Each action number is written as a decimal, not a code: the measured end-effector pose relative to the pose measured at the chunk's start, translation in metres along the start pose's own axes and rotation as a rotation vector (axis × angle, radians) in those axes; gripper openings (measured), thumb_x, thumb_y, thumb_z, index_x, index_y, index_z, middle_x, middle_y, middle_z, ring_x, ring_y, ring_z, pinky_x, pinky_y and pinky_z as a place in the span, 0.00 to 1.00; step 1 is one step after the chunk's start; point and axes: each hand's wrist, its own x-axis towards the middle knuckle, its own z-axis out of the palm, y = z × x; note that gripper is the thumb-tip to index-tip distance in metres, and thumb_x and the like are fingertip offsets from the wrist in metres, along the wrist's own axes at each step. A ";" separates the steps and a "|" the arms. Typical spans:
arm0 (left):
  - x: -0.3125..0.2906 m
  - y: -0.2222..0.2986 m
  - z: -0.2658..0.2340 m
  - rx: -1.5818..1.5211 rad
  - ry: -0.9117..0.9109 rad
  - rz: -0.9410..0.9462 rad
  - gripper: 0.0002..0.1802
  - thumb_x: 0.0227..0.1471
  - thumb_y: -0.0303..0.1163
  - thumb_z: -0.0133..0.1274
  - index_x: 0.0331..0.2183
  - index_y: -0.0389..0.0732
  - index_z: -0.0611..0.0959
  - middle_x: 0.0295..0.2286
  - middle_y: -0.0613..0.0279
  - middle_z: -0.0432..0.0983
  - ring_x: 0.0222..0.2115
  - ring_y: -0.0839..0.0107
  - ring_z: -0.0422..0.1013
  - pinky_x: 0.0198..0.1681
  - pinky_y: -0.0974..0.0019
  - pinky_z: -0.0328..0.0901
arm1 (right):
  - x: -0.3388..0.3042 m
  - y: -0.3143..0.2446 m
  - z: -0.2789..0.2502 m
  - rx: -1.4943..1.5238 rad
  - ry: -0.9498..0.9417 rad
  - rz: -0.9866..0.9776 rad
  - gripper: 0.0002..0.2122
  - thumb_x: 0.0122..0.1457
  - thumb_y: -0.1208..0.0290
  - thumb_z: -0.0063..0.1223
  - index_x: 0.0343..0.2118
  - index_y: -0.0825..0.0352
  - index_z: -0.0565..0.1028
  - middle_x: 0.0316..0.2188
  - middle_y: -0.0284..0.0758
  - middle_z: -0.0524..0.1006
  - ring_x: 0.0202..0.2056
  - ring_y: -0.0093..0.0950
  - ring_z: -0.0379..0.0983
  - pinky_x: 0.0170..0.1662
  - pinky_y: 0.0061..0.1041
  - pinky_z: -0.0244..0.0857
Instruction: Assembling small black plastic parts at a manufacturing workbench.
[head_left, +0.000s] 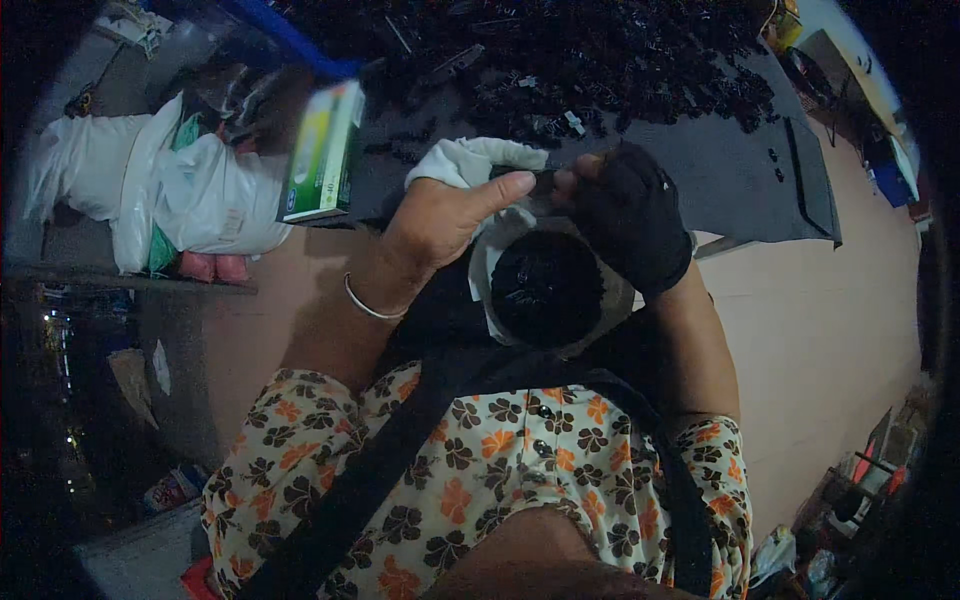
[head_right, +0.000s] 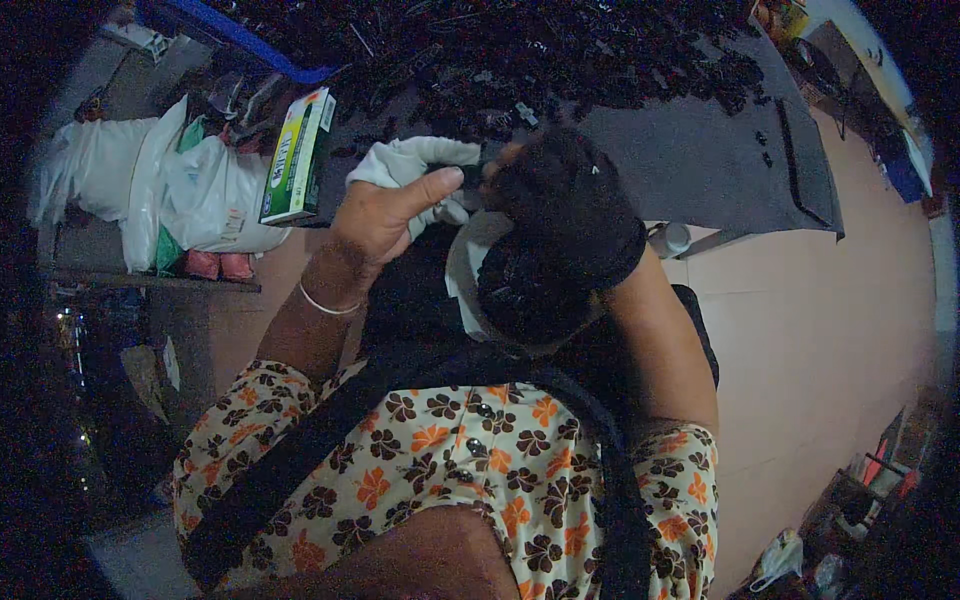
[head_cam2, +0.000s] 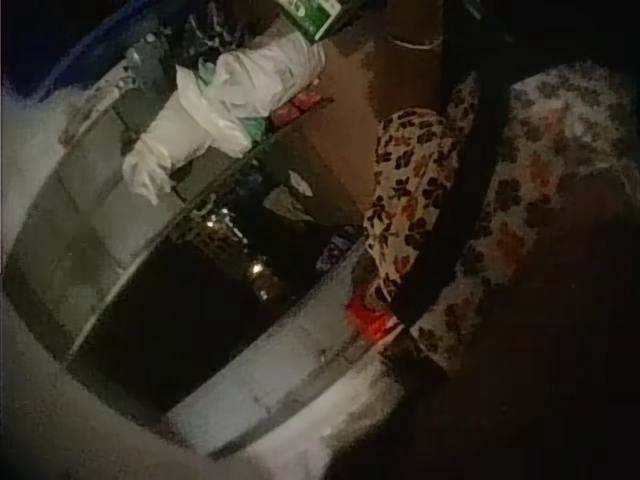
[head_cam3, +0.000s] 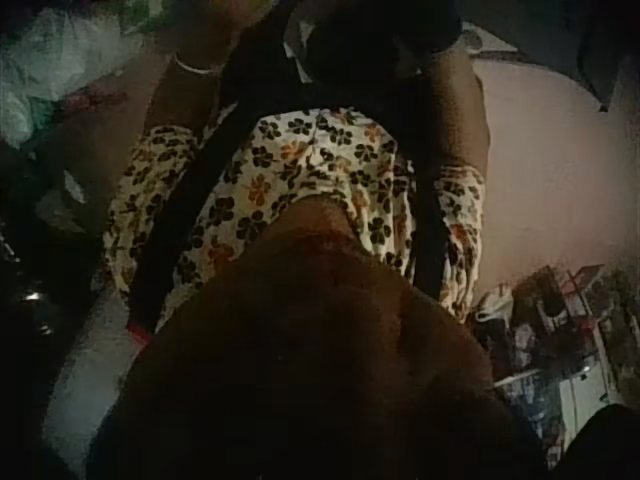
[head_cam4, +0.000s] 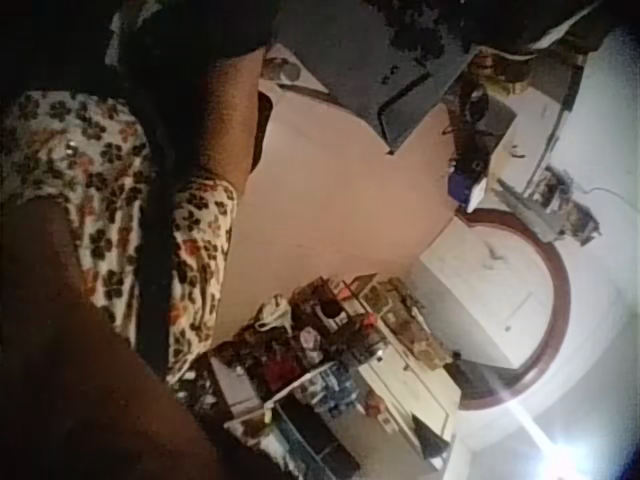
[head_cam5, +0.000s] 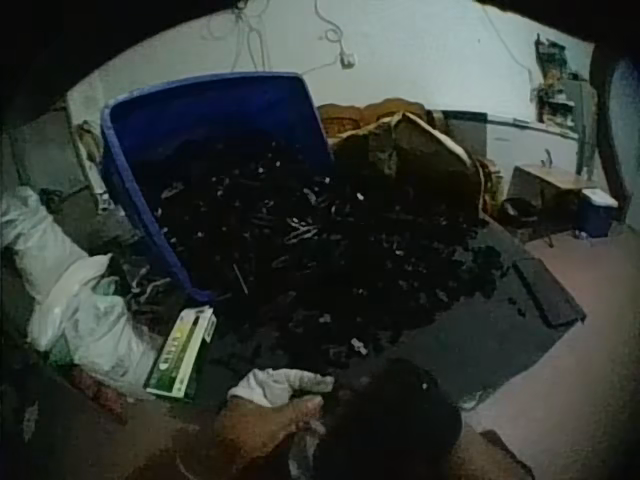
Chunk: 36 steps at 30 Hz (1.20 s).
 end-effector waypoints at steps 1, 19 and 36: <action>-0.002 0.004 0.002 0.198 0.049 0.009 0.13 0.49 0.25 0.51 0.39 0.33 0.76 0.34 0.59 0.75 0.32 0.75 0.71 0.37 0.72 0.66 | 0.001 -0.001 0.000 0.000 -0.012 -0.008 0.12 0.39 0.72 0.61 0.30 0.60 0.75 0.28 0.33 0.72 0.29 0.33 0.69 0.28 0.29 0.64; -0.006 0.016 0.003 0.909 -0.130 0.354 0.17 0.43 0.33 0.57 0.38 0.36 0.78 0.35 0.53 0.75 0.37 0.64 0.71 0.42 0.68 0.63 | 0.007 0.006 -0.016 0.539 -0.691 0.645 0.13 0.48 0.67 0.58 0.35 0.69 0.73 0.25 0.37 0.75 0.29 0.23 0.72 0.31 0.24 0.63; 0.058 0.016 -0.061 1.229 0.334 0.568 0.17 0.49 0.29 0.49 0.44 0.42 0.74 0.30 0.57 0.78 0.25 0.72 0.73 0.28 0.71 0.66 | 0.008 0.023 0.019 0.160 0.009 0.559 0.10 0.49 0.68 0.54 0.34 0.64 0.75 0.28 0.40 0.76 0.30 0.33 0.73 0.34 0.29 0.66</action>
